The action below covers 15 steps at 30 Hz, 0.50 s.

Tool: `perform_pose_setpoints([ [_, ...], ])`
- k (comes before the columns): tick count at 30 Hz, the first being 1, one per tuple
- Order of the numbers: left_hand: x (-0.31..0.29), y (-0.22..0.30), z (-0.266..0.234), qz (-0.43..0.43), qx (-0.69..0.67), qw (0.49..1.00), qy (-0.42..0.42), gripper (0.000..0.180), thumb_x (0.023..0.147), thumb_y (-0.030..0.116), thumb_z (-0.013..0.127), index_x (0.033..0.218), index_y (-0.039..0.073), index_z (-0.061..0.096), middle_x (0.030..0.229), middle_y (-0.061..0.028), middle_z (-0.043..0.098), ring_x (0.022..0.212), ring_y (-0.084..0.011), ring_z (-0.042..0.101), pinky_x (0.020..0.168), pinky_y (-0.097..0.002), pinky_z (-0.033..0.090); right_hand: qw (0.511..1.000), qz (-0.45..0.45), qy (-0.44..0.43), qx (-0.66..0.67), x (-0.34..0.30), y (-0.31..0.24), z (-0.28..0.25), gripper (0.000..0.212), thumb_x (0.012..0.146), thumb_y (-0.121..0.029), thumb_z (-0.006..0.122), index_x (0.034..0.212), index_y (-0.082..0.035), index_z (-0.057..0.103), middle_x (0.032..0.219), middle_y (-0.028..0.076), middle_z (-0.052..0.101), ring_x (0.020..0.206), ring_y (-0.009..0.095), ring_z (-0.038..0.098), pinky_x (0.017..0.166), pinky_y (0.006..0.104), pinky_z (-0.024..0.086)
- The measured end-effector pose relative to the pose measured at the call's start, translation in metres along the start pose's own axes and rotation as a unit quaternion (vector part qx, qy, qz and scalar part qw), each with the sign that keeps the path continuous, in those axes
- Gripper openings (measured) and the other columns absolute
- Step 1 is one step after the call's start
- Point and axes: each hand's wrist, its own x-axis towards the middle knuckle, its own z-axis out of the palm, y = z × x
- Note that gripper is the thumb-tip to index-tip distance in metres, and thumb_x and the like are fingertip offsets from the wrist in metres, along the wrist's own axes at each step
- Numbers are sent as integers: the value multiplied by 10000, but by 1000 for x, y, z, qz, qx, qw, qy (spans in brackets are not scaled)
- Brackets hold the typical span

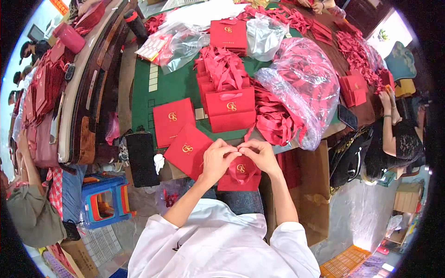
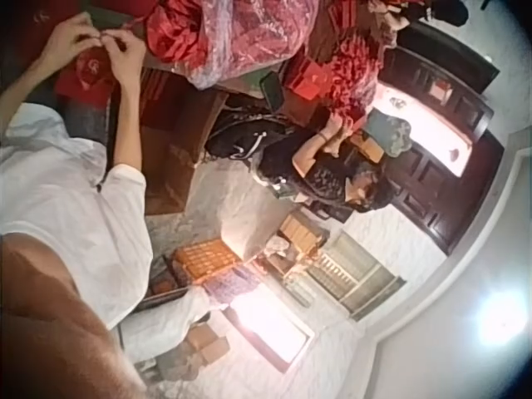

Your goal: The person ties decorative ribbons onto small red gift bags by hand.

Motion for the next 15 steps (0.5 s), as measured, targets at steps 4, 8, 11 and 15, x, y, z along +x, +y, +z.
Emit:
perform_pose_setpoints([
  [4,3,6,-14,121,72,976,169,176,758,139,809,879,52,714,839,-101,609,656,-236,616,600,-349,505,997,-46,57,-10,-1,6,-4,138,912,-105,684,1002,-5,716,879,37,710,817,94,638,753,246,499],
  [8,-25,-2,-24,-64,-98,993,10,354,858,136,743,1115,1,540,929,-140,643,734,-204,650,636,-328,502,993,-3,78,91,-4,8,-13,132,936,-98,666,1007,6,706,879,2,695,818,59,614,741,232,492],
  [11,-38,-1,-24,-51,-97,989,-97,450,928,174,665,1256,-7,416,994,-199,648,889,-274,675,736,-382,515,991,-3,99,90,0,7,-8,127,932,-101,671,1000,-1,709,869,-5,694,799,51,606,722,220,482],
  [15,-49,5,-21,-16,-120,987,-108,452,937,161,621,1263,4,350,944,-308,641,937,-500,630,726,-517,506,991,-4,135,18,8,-7,-2,116,942,-97,654,986,1,699,866,-15,675,781,51,592,722,208,471],
])
